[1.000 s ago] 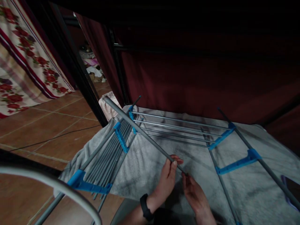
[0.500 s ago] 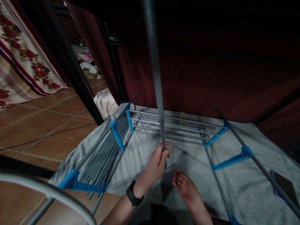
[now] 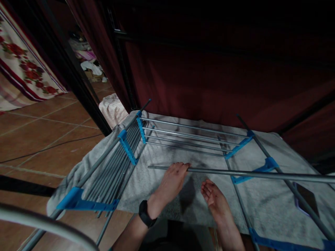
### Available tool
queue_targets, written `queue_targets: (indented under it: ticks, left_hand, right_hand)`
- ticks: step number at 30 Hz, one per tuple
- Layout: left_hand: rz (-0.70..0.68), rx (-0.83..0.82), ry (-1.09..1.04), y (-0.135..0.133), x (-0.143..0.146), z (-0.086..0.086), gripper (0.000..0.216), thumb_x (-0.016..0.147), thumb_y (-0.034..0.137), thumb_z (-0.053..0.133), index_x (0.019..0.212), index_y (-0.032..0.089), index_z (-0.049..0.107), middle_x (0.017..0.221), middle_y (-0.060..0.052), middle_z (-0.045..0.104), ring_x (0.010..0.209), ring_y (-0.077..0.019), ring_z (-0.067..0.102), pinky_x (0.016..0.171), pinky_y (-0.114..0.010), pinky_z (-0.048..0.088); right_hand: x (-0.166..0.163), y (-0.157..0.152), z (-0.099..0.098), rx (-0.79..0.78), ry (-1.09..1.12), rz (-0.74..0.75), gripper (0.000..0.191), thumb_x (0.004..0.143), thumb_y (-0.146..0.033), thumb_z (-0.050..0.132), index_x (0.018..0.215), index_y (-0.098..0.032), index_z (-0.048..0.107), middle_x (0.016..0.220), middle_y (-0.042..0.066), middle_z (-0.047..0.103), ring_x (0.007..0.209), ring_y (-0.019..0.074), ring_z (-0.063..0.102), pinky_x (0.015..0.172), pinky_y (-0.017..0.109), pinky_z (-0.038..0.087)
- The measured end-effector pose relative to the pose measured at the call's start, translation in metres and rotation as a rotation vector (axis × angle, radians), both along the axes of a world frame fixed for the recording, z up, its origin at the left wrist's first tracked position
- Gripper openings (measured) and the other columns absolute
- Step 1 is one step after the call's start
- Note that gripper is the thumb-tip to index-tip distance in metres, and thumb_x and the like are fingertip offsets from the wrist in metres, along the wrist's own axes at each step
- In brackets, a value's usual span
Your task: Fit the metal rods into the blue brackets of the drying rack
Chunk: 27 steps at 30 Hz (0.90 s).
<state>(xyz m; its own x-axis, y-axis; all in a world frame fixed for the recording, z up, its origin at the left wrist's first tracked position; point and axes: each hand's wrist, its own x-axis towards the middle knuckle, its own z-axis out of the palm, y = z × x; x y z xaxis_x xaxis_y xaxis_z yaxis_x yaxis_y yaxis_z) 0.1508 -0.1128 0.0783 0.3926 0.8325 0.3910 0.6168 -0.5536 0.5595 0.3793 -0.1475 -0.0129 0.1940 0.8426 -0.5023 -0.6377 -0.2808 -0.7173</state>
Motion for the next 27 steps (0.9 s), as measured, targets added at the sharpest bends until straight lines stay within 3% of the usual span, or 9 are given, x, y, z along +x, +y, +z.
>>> queue_targets:
  ticks: [6, 15, 20, 27]
  left_hand:
    - [0.066, -0.021, 0.235, -0.003, -0.013, -0.024, 0.038, 0.108, 0.014, 0.045, 0.140, 0.023, 0.063, 0.119, -0.008, 0.076, 0.114, -0.0256, 0.070, 0.105, -0.046, 0.054]
    - [0.105, -0.077, 0.385, -0.004, -0.034, -0.069, 0.044, 0.104, 0.006, 0.047, 0.142, 0.023, 0.064, 0.125, -0.008, 0.074, 0.118, -0.0254, 0.069, 0.110, -0.047, 0.050]
    - [0.086, -0.060, 0.408, -0.005, -0.043, -0.082, 0.049, 0.100, 0.001, 0.044, 0.139, 0.020, 0.066, 0.121, -0.010, 0.074, 0.114, -0.0266, 0.068, 0.107, -0.048, 0.050]
    - [0.087, -0.085, 0.417, 0.005, -0.064, -0.094, 0.050, 0.099, 0.004, 0.040, 0.134, 0.018, 0.072, 0.113, -0.012, 0.077, 0.105, -0.0288, 0.070, 0.097, -0.045, 0.052]
  right_hand:
    - [0.007, -0.002, 0.002, 0.027, -0.014, -0.019, 0.035, 0.063, -0.029, 0.095, 0.094, -0.024, 0.080, 0.094, 0.003, 0.082, 0.085, 0.0179, 0.076, 0.079, 0.027, 0.066]
    - [0.010, -0.003, -0.006, 0.037, -0.003, -0.094, 0.028, 0.060, -0.023, 0.094, 0.082, -0.024, 0.077, 0.091, 0.001, 0.082, 0.090, 0.0190, 0.078, 0.084, 0.029, 0.066]
    - [0.011, -0.003, -0.005, 0.046, -0.011, -0.163, 0.033, 0.065, -0.020, 0.089, 0.096, -0.026, 0.079, 0.102, 0.001, 0.083, 0.100, 0.0205, 0.078, 0.093, 0.034, 0.065]
    - [0.012, 0.004, -0.004, 0.066, 0.020, -0.250, 0.028, 0.063, -0.019, 0.081, 0.090, -0.026, 0.075, 0.096, 0.001, 0.082, 0.106, 0.0232, 0.077, 0.102, 0.040, 0.061]
